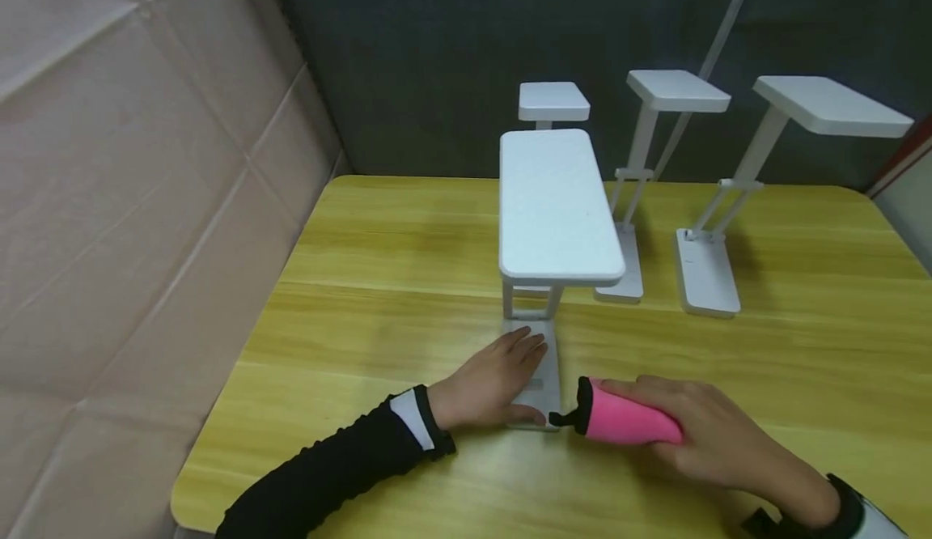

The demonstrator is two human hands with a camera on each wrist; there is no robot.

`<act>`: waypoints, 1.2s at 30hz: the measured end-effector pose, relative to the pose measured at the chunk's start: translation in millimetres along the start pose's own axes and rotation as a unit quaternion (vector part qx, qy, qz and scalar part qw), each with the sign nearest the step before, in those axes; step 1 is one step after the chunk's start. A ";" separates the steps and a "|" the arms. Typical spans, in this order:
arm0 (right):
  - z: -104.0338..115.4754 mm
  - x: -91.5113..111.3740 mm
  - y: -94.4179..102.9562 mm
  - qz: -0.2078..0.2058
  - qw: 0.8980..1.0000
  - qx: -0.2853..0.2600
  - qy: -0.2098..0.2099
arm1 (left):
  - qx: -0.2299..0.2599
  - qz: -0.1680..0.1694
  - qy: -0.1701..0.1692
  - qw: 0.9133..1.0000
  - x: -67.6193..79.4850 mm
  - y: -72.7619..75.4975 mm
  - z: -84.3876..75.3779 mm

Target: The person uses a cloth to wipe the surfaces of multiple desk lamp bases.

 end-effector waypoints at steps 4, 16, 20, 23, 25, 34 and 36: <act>-6.0 3.5 8.6 -0.013 0.999 0.039 -0.002 | -0.044 0.001 -0.014 0.999 -0.8 -5.9 -4.1; -18.8 13.6 15.5 -0.005 0.997 0.079 -0.019 | 0.038 0.000 0.046 0.998 27.3 0.5 10.1; -20.8 20.1 13.2 0.005 0.996 0.078 -0.037 | 0.103 0.018 0.081 0.991 40.1 4.9 27.2; -21.3 25.4 11.7 0.006 0.996 0.070 -0.046 | 0.149 0.036 0.111 0.982 46.9 7.2 45.0; -21.2 29.1 11.3 0.004 0.996 0.072 -0.051 | 0.174 0.048 0.129 0.975 48.6 7.5 57.5; -20.2 45.8 14.8 0.002 0.991 0.101 -0.085 | 0.220 0.092 0.181 0.954 33.9 1.3 109.6; -19.3 51.8 16.5 -0.005 0.990 0.109 -0.091 | 0.234 0.093 0.189 0.949 27.3 -1.7 122.5</act>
Point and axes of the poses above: each hand's wrist, its own x-axis away from the middle knuckle, its own y-axis out of the back of the hand, z = x × y, the point moved 5 cm from there along -x, towards the middle knuckle, and after that the axes turned 9 degrees about -z, right-handed, at the moved point
